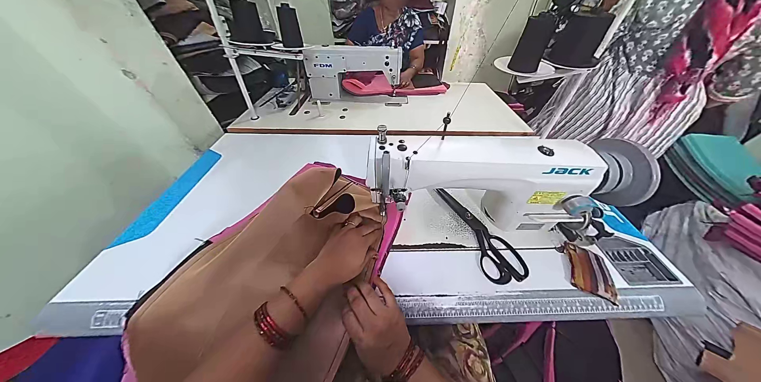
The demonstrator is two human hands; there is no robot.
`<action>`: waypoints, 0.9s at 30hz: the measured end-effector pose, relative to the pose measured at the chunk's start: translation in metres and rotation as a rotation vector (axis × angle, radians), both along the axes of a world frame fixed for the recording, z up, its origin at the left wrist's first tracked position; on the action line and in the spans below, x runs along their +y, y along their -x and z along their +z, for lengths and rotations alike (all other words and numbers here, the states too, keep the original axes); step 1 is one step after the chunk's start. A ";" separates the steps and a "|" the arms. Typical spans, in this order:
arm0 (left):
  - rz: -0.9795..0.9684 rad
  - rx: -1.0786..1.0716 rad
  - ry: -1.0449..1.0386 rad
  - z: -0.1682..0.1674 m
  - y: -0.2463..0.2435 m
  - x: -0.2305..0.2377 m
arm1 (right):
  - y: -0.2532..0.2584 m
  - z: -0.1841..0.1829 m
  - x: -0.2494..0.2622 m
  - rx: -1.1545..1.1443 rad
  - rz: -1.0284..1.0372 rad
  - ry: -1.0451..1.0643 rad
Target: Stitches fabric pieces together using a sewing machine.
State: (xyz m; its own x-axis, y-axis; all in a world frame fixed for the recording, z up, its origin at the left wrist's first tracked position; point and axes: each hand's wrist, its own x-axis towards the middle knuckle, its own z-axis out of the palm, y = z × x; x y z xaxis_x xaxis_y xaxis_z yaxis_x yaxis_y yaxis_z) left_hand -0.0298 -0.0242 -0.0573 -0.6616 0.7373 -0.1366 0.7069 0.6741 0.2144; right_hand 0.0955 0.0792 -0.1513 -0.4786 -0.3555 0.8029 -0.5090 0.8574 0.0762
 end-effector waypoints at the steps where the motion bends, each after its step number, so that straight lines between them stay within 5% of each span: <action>1: 0.016 -0.003 0.002 0.001 -0.001 0.003 | -0.001 0.000 0.003 -0.011 -0.013 0.000; 5: 0.117 -0.115 0.115 0.029 -0.007 0.023 | 0.000 0.004 0.015 -0.007 -0.043 0.022; 13: 0.213 -0.045 -0.009 0.015 -0.008 0.035 | 0.013 0.006 0.040 -0.045 -0.042 0.036; 27: 0.245 -0.094 0.274 0.034 -0.004 0.045 | 0.034 0.026 0.043 -0.274 -0.061 0.055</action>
